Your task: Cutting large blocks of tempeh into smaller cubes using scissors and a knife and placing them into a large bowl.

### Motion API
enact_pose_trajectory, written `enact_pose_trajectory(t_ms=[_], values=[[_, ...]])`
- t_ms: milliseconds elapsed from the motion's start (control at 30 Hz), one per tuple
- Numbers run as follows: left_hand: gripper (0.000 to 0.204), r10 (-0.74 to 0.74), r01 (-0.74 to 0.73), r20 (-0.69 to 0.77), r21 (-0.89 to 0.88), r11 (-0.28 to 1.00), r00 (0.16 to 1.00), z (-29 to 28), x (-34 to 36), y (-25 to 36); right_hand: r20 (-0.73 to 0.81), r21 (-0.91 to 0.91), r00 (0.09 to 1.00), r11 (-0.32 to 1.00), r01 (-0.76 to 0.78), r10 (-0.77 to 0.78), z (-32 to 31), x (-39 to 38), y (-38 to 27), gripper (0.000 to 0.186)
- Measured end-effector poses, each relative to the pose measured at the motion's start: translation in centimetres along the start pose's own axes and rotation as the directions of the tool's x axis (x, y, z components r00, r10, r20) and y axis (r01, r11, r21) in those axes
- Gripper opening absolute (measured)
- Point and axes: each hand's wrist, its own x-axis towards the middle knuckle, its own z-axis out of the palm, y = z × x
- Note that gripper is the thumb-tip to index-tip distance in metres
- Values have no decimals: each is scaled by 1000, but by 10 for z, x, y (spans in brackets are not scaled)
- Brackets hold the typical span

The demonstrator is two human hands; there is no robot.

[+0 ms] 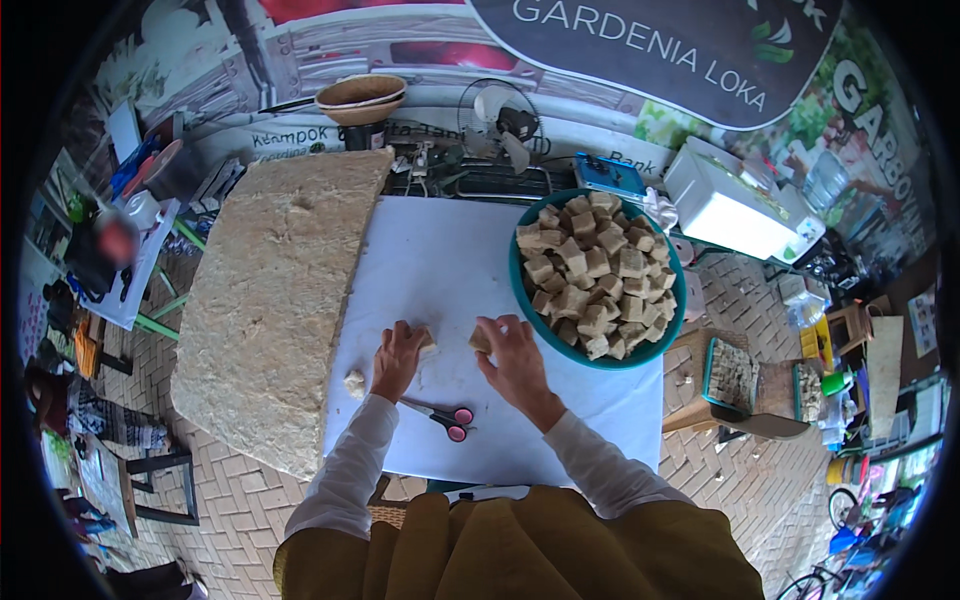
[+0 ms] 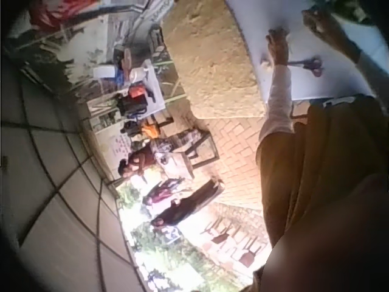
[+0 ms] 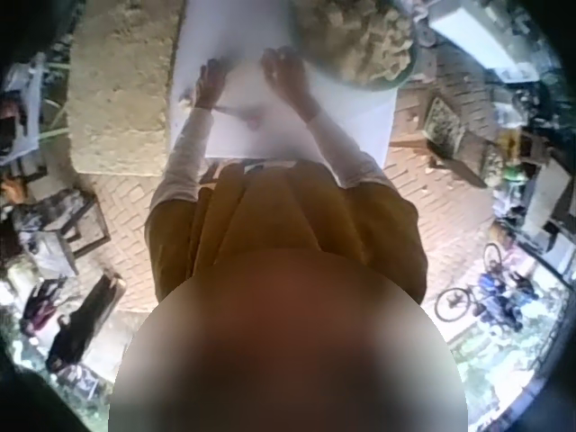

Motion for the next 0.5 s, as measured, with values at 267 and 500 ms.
enact_pose_trajectory(t_ms=[267,500], values=[[38,2,-2,3,-119,993,1000,-26,40,31,-341,-238,935,953,-186,97,-135,1,82,52],[39,163,-241,-254,-316,918,953,-56,127,132,-462,-267,868,905,-332,182,-152,-3,177,38]])
